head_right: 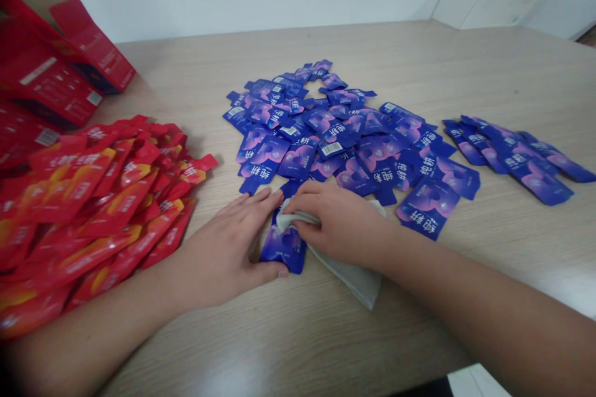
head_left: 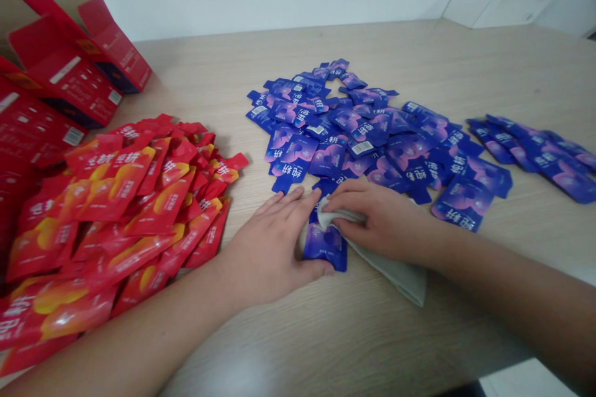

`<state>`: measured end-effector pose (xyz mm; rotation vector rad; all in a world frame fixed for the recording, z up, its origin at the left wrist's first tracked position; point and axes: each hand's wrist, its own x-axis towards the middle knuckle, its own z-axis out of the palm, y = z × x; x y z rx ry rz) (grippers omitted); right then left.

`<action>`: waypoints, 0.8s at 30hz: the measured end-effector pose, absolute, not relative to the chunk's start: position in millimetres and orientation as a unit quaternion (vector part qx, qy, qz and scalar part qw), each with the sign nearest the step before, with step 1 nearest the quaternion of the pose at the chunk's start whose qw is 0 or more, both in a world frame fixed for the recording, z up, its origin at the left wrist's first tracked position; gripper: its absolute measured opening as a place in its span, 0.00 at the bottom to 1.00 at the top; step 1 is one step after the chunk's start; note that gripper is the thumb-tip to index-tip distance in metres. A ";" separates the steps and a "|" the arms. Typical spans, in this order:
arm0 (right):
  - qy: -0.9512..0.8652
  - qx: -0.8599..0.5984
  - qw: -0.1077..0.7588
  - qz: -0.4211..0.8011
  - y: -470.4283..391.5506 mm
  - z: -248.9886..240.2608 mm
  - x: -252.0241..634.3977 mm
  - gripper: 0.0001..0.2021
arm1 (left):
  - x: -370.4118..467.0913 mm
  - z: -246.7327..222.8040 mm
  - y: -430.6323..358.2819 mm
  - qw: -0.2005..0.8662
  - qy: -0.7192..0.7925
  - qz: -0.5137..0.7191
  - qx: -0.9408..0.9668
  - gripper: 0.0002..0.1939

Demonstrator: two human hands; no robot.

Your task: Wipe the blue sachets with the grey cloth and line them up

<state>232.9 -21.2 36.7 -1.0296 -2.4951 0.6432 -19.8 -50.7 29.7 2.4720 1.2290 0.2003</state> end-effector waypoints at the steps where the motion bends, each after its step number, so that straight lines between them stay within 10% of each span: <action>1: -0.883 -0.377 0.184 0.211 -16.9 34.6 235.0 0.12 | -19.5 30.2 -50.7 0.184 0.438 0.069 0.877 0.58; 24: -0.911 -0.319 0.154 0.213 -52.2 46.7 213.3 0.06 | -21.0 28.7 -51.9 0.170 0.426 0.072 0.885 0.57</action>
